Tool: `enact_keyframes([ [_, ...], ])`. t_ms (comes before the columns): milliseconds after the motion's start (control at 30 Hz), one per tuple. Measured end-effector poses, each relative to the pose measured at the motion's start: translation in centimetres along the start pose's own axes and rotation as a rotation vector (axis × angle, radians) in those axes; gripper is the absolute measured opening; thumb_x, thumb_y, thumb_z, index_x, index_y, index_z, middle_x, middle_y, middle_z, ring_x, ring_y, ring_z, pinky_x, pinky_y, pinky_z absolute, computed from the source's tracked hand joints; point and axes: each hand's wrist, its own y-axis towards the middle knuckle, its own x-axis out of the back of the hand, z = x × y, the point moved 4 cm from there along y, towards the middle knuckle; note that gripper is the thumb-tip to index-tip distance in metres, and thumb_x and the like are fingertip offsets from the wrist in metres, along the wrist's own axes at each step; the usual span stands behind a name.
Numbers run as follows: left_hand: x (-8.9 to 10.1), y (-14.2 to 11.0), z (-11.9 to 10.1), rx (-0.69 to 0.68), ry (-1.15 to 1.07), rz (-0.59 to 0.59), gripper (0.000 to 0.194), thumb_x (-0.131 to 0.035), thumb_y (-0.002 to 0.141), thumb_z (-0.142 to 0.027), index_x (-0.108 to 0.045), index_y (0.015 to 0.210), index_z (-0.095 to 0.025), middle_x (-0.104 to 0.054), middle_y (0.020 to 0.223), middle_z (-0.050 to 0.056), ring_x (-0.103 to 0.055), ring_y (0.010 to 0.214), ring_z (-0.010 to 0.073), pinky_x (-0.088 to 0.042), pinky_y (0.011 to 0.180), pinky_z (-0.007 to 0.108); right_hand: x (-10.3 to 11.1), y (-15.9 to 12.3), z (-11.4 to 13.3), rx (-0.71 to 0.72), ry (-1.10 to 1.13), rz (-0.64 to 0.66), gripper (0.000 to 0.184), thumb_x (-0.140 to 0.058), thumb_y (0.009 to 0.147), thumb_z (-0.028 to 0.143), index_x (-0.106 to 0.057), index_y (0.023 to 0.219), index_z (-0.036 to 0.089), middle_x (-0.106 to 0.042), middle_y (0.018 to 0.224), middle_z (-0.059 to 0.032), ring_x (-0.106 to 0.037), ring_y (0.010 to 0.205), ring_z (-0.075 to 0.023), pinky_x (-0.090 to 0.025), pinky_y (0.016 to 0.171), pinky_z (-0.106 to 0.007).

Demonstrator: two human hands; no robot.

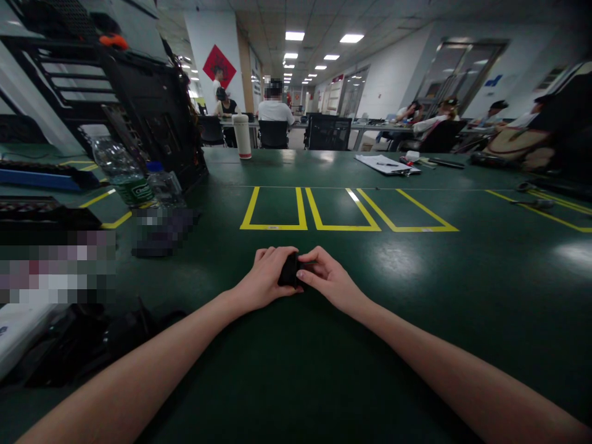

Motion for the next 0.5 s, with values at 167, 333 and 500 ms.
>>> enact_keyframes([
  [167, 0.22, 0.02, -0.13, 0.005, -0.002, 0.013, 0.057, -0.063, 0.069, -0.035, -0.033, 0.115, -0.022, -0.048, 0.109, 0.005, -0.046, 0.098, 0.0236, -0.03, 0.087, 0.04, 0.15, 0.19, -0.03, -0.026, -0.049, -0.016, 0.023, -0.055, 0.076, 0.023, -0.044, 0.097, 0.022, -0.051, 0.101, -0.0027, -0.054, 0.095, -0.0175, -0.047, 0.081, -0.037],
  [333, 0.32, 0.05, -0.35, -0.002, -0.001, 0.034, 0.055, -0.062, 0.071, -0.033, -0.032, 0.116, -0.022, -0.048, 0.109, 0.006, -0.046, 0.098, 0.0237, -0.03, 0.086, 0.04, 0.05, -0.24, 0.07, -0.012, -0.023, 0.06, 0.027, -0.055, 0.075, 0.02, -0.043, 0.099, 0.023, -0.049, 0.104, -0.002, -0.053, 0.098, -0.017, -0.047, 0.083, -0.036],
  [500, 0.41, 0.01, -0.39, -0.004, 0.016, 0.028, 0.057, -0.063, 0.069, -0.034, -0.033, 0.115, -0.021, -0.048, 0.109, 0.007, -0.046, 0.098, 0.0238, -0.03, 0.086, 0.039, 0.0, -0.26, -0.35, 0.024, 0.015, 0.038, 0.019, -0.053, 0.078, 0.023, -0.043, 0.094, 0.023, -0.049, 0.095, -0.0004, -0.057, 0.088, -0.0153, -0.05, 0.074, -0.033],
])
